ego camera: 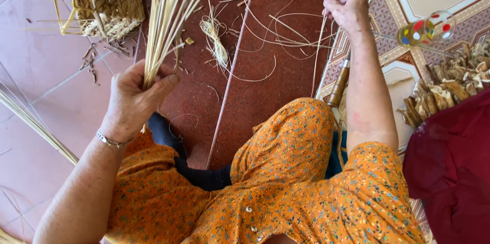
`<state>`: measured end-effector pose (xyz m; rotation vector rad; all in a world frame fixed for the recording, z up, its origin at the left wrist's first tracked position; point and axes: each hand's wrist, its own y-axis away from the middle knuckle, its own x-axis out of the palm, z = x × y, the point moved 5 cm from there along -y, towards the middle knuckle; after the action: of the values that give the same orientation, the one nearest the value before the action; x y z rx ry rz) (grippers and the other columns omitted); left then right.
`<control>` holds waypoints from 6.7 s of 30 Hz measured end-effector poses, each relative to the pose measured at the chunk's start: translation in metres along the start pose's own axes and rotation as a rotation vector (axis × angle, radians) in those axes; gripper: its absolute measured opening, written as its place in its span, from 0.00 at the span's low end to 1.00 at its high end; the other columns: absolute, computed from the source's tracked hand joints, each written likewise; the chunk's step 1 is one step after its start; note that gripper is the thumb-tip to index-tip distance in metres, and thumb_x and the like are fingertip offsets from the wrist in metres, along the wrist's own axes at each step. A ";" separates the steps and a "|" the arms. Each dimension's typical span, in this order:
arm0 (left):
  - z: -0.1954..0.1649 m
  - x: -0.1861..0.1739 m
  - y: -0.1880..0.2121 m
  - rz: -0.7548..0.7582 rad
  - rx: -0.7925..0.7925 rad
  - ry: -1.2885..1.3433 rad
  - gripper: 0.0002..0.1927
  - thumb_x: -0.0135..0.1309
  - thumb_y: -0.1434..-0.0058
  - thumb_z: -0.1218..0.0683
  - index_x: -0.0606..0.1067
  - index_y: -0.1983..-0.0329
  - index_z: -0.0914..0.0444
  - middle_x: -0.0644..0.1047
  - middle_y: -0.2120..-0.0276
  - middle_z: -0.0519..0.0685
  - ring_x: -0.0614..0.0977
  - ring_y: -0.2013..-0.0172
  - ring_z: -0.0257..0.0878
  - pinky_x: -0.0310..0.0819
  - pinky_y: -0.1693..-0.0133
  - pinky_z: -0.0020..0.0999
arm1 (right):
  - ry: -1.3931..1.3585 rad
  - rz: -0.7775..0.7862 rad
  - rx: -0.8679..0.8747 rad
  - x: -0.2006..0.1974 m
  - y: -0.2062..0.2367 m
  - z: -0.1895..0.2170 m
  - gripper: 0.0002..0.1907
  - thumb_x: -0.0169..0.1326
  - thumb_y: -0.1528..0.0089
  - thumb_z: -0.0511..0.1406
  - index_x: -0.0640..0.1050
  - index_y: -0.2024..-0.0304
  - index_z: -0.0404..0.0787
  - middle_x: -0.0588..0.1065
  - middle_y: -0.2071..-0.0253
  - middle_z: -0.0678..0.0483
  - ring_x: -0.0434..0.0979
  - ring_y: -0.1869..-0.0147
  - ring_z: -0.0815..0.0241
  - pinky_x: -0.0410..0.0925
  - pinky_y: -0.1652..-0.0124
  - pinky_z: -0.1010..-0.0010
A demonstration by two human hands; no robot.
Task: The person splits dried palm leaves into thin strips using a knife and scissors, then ties a bundle of strips with a thin fiber. They trim excess fibers from a partially woven basket and tuck the ends into the weave using the knife.
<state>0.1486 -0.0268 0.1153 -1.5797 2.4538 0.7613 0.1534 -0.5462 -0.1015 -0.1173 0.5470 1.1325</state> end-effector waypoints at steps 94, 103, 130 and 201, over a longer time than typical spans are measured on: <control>-0.008 0.052 -0.015 0.139 0.010 0.257 0.07 0.51 0.26 0.51 0.72 0.53 0.59 0.72 0.71 0.38 0.72 0.74 0.23 0.67 0.74 0.20 | -0.679 -0.450 -0.564 -0.026 0.093 0.102 0.05 0.58 0.30 0.27 0.77 0.53 0.37 0.79 0.63 0.50 0.79 0.64 0.63 0.77 0.65 0.71; -0.007 0.052 -0.017 0.152 -0.002 0.339 0.06 0.49 0.26 0.51 0.70 0.53 0.58 0.73 0.74 0.40 0.71 0.77 0.24 0.61 0.77 0.20 | -1.081 -0.302 -0.175 0.012 0.113 0.068 0.05 0.56 0.32 0.26 0.79 0.56 0.38 0.81 0.60 0.44 0.85 0.62 0.56 0.80 0.64 0.66; -0.001 0.053 -0.046 0.113 -0.033 0.937 0.13 0.38 0.31 0.59 0.71 0.47 0.61 0.74 0.72 0.48 0.68 0.76 0.32 0.66 0.72 0.29 | -1.022 -0.032 -0.288 0.184 0.236 0.189 0.05 0.59 0.33 0.25 0.78 0.55 0.35 0.81 0.56 0.47 0.83 0.55 0.62 0.79 0.53 0.69; -0.001 0.067 -0.039 0.038 0.284 0.516 0.12 0.43 0.21 0.48 0.74 0.53 0.58 0.75 0.68 0.39 0.72 0.70 0.25 0.70 0.69 0.23 | -0.869 0.340 -0.100 0.166 0.270 0.140 0.06 0.61 0.34 0.35 0.82 0.61 0.38 0.80 0.70 0.53 0.79 0.69 0.66 0.73 0.67 0.73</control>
<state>0.1535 -0.0948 0.0785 -1.7864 2.7721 -0.0145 0.0164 -0.2417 -0.0094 0.3853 -0.2773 1.4042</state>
